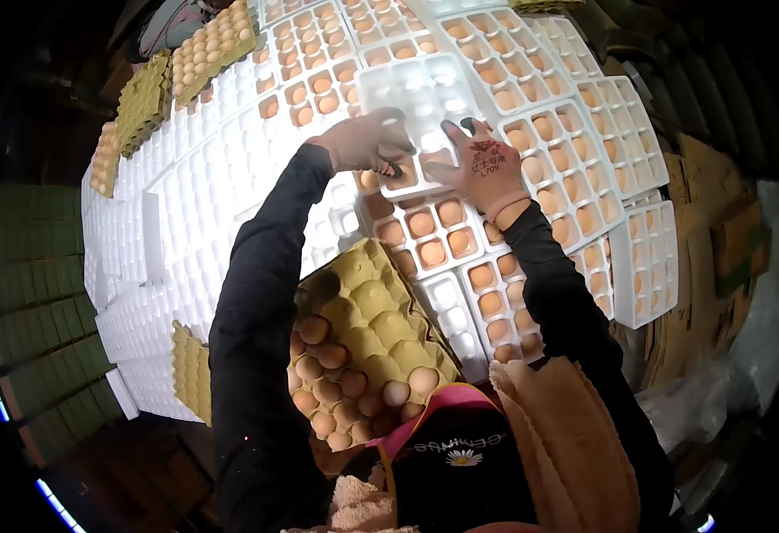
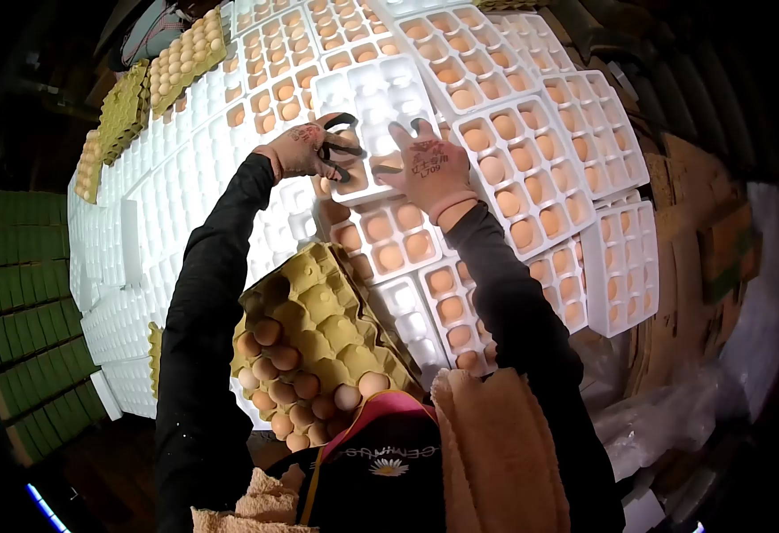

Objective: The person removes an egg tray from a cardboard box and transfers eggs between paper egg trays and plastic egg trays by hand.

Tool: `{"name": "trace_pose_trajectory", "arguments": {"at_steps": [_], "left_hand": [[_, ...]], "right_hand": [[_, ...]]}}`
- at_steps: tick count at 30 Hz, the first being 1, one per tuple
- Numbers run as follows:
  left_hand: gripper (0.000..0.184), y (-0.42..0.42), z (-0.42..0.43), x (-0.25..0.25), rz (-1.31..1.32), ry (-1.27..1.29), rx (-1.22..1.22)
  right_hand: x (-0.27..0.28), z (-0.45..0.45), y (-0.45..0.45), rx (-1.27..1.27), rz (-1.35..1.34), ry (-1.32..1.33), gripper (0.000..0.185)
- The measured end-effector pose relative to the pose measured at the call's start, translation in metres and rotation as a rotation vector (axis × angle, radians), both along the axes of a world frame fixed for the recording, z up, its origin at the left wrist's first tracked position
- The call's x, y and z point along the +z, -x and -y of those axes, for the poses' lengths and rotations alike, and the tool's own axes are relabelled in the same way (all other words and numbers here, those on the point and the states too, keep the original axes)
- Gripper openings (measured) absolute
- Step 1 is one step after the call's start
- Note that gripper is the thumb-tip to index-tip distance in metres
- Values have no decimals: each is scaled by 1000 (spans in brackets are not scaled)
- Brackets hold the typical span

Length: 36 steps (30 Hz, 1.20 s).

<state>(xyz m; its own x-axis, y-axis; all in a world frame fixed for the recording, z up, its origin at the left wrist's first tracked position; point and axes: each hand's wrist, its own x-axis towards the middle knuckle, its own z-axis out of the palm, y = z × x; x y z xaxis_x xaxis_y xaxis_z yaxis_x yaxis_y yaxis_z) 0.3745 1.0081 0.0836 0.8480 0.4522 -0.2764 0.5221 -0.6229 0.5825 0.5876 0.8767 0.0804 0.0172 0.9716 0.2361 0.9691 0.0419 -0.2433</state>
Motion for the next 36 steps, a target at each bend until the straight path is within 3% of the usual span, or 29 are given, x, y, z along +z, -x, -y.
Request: {"name": "trace_pose_trajectory", "arguments": {"at_steps": [4, 6, 8, 9, 10, 12, 14, 16, 19, 21, 23, 25, 26, 28, 30, 31, 32, 34, 35, 36], "left_hand": [[35, -55, 10, -11, 505, -143, 347], [41, -89, 25, -42, 514, -457, 533], [46, -89, 38, -47, 385, -858, 559], [45, -65, 48, -25, 440, -866, 509], [45, -40, 58, -3, 493, -873, 457], [36, 41, 93, 50, 604, -497, 542], [36, 118, 138, 105, 662, -107, 693], [46, 183, 192, 122, 394, -84, 755], [61, 218, 266, 83, -163, -335, 536], [72, 217, 297, 44, -267, -480, 476], [74, 219, 309, 34, -86, -441, 585], [66, 222, 319, 38, 154, -333, 709], [61, 226, 328, 43, 395, -126, 900], [43, 239, 341, 66, 1008, 284, 1256], [35, 262, 352, 52, 1542, 593, 1356], [35, 265, 358, 50, 1418, 507, 1353], [35, 266, 362, 51, 1296, 420, 1348], [39, 261, 362, 63, 551, 72, 1053], [46, 255, 358, 68, 161, -128, 791], [51, 247, 359, 63, -76, -216, 713]], "right_hand": [[-12, -42, -12, -80, -507, -268, 53], [-41, -55, -9, -35, -373, -271, 51], [-56, -54, -9, 23, -249, -342, 49], [-49, -45, -9, 39, -329, -412, 48], [-41, -35, -8, 59, -407, -483, 46], [12, -1, 22, 152, -785, -331, 39], [40, 36, 61, 336, -942, -184, 42], [44, 71, 111, 744, -762, 69, 45], [47, 106, 181, 1032, -4, -48, 54], [43, 107, 188, 1041, -162, 85, 57], [59, 112, 177, 884, -501, 320, 57], [70, 112, 162, 680, -1226, 762, 53], [69, 112, 158, 590, -1479, 891, 50], [77, 113, 163, 581, -1483, 988, 44], [95, 123, 179, 683, -985, 979, 24], [72, 133, 189, 1036, -567, 452, 28], [69, 145, 194, 1065, -178, 383, 35], [60, 157, 194, 1065, 162, 307, 53], [58, 152, 188, 990, 61, 421, 59], [57, 147, 180, 977, -375, 471, 59]]}}
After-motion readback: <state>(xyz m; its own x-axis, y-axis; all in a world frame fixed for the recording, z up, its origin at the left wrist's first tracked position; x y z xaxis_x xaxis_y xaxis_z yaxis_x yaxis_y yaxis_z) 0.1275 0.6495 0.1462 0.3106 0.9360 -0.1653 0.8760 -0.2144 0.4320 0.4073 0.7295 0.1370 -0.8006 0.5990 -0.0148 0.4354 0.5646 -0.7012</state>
